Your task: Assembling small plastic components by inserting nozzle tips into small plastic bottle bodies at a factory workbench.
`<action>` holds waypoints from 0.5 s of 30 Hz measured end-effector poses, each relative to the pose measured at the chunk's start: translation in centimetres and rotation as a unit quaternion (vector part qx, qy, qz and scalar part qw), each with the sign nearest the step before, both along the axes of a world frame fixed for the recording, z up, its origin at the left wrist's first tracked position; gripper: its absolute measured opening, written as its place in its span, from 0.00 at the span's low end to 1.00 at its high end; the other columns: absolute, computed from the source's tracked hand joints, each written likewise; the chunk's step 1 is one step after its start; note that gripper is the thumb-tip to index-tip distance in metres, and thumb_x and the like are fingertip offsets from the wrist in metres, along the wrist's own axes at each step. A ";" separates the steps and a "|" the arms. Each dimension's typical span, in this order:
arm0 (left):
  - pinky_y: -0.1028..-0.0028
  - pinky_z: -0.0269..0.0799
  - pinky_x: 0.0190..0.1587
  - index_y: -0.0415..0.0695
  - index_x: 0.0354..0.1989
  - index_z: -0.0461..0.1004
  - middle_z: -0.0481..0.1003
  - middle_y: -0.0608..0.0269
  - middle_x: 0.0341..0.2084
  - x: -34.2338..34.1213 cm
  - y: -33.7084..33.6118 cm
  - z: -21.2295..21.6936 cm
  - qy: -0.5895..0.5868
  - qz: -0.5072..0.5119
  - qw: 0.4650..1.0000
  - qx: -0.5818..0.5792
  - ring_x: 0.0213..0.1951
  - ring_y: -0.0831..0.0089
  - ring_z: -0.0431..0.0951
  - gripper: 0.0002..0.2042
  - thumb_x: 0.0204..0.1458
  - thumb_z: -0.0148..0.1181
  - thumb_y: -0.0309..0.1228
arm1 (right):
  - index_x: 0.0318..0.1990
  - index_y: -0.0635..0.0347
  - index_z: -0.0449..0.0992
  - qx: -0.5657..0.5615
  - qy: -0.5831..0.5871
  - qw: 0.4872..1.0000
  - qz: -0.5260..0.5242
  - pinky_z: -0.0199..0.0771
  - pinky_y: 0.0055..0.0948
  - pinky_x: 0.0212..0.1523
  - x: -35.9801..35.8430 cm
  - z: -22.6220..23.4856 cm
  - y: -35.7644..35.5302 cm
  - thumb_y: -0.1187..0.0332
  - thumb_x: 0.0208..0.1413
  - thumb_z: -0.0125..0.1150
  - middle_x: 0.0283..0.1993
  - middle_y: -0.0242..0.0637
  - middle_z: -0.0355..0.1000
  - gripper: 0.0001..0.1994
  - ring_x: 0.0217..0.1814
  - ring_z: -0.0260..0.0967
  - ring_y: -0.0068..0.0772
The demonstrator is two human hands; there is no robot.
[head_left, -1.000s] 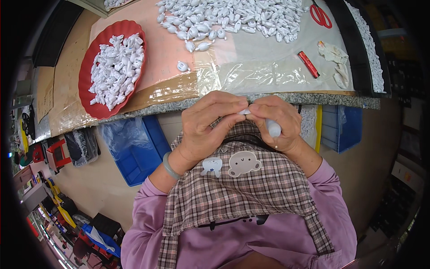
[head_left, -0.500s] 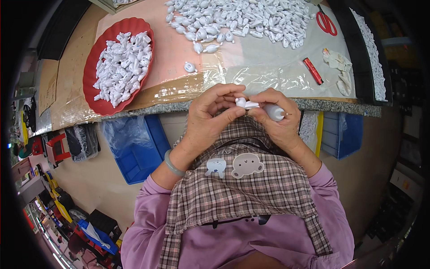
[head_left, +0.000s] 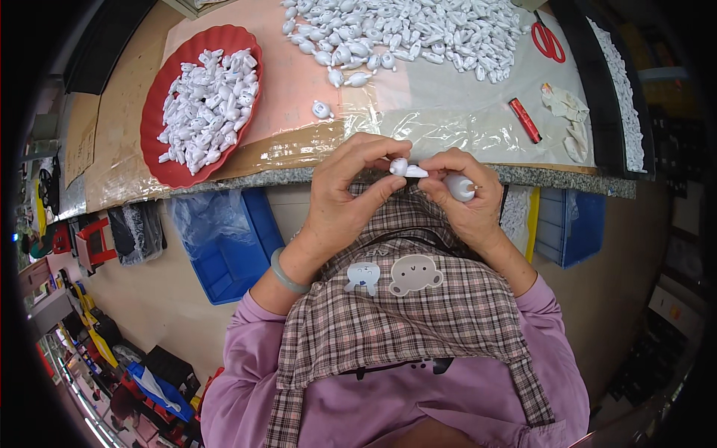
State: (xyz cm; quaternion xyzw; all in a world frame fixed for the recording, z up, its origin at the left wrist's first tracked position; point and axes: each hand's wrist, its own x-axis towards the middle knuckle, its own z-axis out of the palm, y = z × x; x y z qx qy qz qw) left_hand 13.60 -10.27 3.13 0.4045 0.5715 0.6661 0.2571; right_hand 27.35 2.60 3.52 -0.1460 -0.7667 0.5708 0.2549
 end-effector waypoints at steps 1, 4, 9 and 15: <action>0.76 0.74 0.40 0.41 0.46 0.75 0.74 0.60 0.38 -0.1 0.0 -0.1 0.000 0.000 1.000 0.000 0.38 0.74 0.76 0.16 0.45 0.62 0.18 | 0.39 0.64 0.75 0.029 0.002 1.000 -0.003 0.66 0.18 0.30 0.0 0.1 0.0 0.76 0.49 0.66 0.28 0.31 0.70 0.10 0.29 0.67 0.18; 0.77 0.73 0.38 0.41 0.43 0.77 0.74 0.61 0.37 -0.2 -0.1 -0.3 0.050 -0.005 0.999 -0.001 0.37 0.75 0.76 0.14 0.45 0.62 0.19 | 0.38 0.63 0.75 0.059 -0.002 0.998 -0.011 0.67 0.20 0.30 -0.1 0.3 -0.1 0.76 0.48 0.67 0.29 0.32 0.71 0.10 0.29 0.68 0.20; 0.76 0.72 0.40 0.38 0.40 0.78 0.76 0.57 0.36 -0.1 -0.3 0.7 0.114 -0.011 0.993 -0.027 0.39 0.71 0.76 0.13 0.43 0.64 0.17 | 0.36 0.63 0.76 0.122 0.048 0.991 -0.014 0.68 0.21 0.30 -0.1 -0.3 0.2 0.76 0.47 0.68 0.30 0.38 0.74 0.09 0.29 0.71 0.27; 0.77 0.73 0.36 0.39 0.38 0.79 0.78 0.56 0.34 0.1 -0.2 0.9 0.164 0.011 0.986 -0.005 0.35 0.70 0.77 0.13 0.41 0.65 0.17 | 0.34 0.64 0.76 0.235 0.096 0.967 -0.029 0.71 0.25 0.28 -0.1 -0.3 0.1 0.77 0.46 0.67 0.28 0.42 0.75 0.08 0.27 0.74 0.36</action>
